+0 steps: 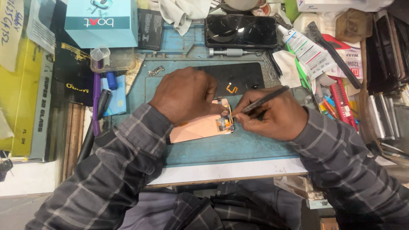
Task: The person uses tweezers to adjust small components on a smartphone screen assembly, then uses a brush to clean the surface, and finally writes on the screen with a marker. The work is performed on a cluttered workbench with various tools and parts.
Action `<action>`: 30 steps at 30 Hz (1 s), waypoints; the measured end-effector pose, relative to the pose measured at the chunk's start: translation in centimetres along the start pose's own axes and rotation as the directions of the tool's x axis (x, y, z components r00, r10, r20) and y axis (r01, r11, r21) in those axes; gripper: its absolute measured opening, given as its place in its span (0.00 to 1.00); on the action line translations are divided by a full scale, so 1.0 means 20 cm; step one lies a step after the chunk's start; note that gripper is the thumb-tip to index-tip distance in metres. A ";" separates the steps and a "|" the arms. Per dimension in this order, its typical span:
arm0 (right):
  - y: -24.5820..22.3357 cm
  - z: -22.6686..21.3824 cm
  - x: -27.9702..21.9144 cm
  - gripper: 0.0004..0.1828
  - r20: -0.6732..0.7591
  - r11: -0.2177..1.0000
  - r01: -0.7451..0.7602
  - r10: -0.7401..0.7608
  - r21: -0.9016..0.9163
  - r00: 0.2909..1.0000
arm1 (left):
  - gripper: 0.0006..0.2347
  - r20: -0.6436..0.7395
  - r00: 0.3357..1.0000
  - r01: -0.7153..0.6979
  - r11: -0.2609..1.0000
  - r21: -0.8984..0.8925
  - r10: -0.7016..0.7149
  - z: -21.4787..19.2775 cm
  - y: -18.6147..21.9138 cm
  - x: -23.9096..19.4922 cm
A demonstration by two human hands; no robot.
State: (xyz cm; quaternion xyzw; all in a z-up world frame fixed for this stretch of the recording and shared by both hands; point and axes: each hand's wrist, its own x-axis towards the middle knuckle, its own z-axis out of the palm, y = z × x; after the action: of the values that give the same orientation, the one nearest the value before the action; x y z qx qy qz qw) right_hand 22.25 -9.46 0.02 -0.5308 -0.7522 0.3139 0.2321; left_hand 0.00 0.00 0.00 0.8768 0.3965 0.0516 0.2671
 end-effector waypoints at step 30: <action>0.00 0.00 0.00 0.06 0.020 0.999 0.034 -0.034 -0.020 0.999 | 0.21 -0.011 1.000 -0.024 1.000 -0.006 0.024 0.00 0.00 0.00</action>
State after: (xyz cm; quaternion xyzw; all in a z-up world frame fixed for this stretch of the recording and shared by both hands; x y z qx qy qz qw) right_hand 22.16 -9.46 0.07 -0.5171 -0.7667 0.3074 0.2243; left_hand -0.06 0.05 -0.05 0.8803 0.3874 0.0607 0.2671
